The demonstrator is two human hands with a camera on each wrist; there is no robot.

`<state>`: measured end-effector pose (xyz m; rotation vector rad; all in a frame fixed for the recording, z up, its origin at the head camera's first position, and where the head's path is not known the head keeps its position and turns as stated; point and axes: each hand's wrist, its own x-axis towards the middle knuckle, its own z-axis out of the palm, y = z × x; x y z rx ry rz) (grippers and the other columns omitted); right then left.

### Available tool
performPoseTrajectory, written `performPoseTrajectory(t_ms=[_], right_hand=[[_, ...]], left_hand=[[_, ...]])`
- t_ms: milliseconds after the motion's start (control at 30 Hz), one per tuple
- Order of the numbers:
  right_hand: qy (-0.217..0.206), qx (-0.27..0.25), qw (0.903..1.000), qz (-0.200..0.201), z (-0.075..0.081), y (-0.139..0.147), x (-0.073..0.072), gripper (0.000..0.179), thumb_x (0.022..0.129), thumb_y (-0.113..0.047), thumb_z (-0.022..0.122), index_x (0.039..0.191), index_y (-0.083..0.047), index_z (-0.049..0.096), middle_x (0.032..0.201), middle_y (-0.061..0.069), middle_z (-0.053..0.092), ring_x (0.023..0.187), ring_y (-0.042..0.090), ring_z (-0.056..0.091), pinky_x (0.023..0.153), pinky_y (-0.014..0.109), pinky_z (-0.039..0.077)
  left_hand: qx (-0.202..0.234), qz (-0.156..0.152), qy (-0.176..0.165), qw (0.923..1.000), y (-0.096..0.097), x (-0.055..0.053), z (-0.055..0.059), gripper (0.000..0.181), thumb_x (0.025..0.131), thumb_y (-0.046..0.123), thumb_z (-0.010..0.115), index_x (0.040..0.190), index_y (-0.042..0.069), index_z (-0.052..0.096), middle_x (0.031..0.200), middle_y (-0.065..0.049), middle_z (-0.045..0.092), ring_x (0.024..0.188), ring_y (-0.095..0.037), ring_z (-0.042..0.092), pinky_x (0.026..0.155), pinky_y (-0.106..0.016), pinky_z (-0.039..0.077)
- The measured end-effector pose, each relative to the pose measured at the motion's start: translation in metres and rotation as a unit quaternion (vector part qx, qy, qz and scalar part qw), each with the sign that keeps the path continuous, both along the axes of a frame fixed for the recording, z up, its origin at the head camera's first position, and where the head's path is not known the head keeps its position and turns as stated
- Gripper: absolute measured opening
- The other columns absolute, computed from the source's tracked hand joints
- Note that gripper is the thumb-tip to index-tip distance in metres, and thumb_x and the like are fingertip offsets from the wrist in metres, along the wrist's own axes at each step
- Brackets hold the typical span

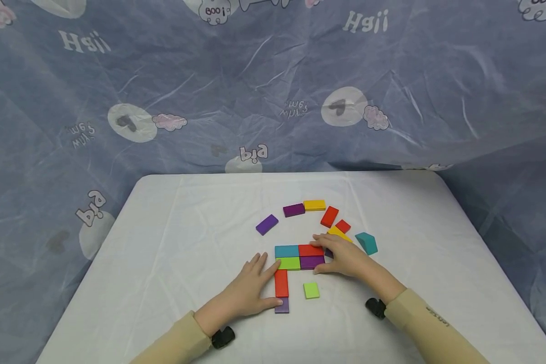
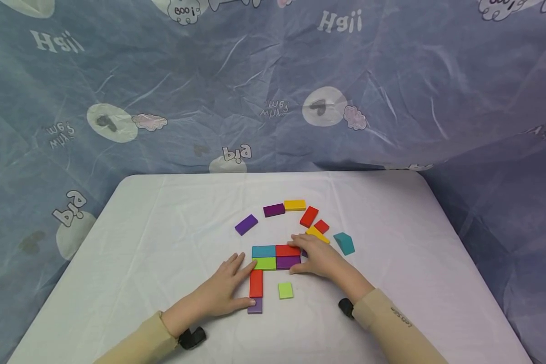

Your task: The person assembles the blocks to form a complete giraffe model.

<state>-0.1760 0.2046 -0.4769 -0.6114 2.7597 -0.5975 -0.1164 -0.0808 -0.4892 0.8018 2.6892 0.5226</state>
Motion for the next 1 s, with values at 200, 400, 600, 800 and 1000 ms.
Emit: performPoseTrajectory(t_ms=[200, 400, 600, 800, 1000], right_hand=[[-0.001, 0.0, 1.0, -0.001, -0.001, 0.0, 0.0, 0.071, 0.076, -0.045, 0.082, 0.138, -0.017, 0.059, 0.148, 0.008, 0.052, 0.139, 0.033, 0.044, 0.107, 0.056, 0.043], [0.0, -0.002, 1.0, -0.001, -0.001, 0.001, 0.0, 0.071, 0.077, -0.046, 0.082, 0.138, -0.018, 0.059, 0.148, 0.008, 0.052, 0.139, 0.033, 0.044, 0.106, 0.056, 0.043], [-0.004, -0.008, 1.0, -0.001, 0.001, 0.0, 0.0, 0.07, 0.077, -0.044, 0.082, 0.138, -0.018, 0.058, 0.147, 0.007, 0.052, 0.138, 0.033, 0.044, 0.105, 0.056, 0.044], [-0.02, -0.026, 0.9994, -0.014, 0.004, 0.001, 0.003, 0.077, 0.076, -0.046, 0.082, 0.142, -0.017, 0.054, 0.146, 0.007, 0.053, 0.137, 0.031, 0.046, 0.105, 0.055, 0.044], [0.01, -0.044, 0.9988, -0.02, 0.012, 0.016, 0.011, 0.065, 0.082, -0.032, 0.08, 0.14, -0.013, 0.056, 0.139, 0.009, 0.058, 0.131, 0.033, 0.051, 0.102, 0.054, 0.047]], left_hand=[[-0.02, 0.008, -0.013, 0.9997, 0.005, 0.003, -0.001, 0.085, 0.09, 0.057, 0.061, 0.157, 0.018, 0.027, 0.162, -0.022, 0.021, 0.15, -0.039, 0.021, 0.114, -0.053, 0.034], [-0.016, 0.011, -0.019, 0.9996, 0.006, 0.005, 0.002, 0.085, 0.09, 0.056, 0.062, 0.157, 0.016, 0.028, 0.162, -0.021, 0.023, 0.149, -0.038, 0.024, 0.11, -0.052, 0.04], [-0.014, 0.014, -0.01, 0.9998, 0.005, 0.004, 0.003, 0.085, 0.089, 0.057, 0.063, 0.156, 0.016, 0.03, 0.161, -0.021, 0.025, 0.149, -0.037, 0.027, 0.107, -0.053, 0.043], [-0.006, 0.017, -0.005, 0.9998, 0.005, 0.006, 0.003, 0.085, 0.087, 0.057, 0.065, 0.155, 0.016, 0.034, 0.159, -0.021, 0.029, 0.148, -0.037, 0.03, 0.104, -0.053, 0.046], [0.003, 0.016, -0.003, 0.9999, 0.005, 0.006, 0.004, 0.085, 0.087, 0.057, 0.066, 0.154, 0.015, 0.034, 0.159, -0.021, 0.029, 0.147, -0.037, 0.03, 0.104, -0.054, 0.046]])
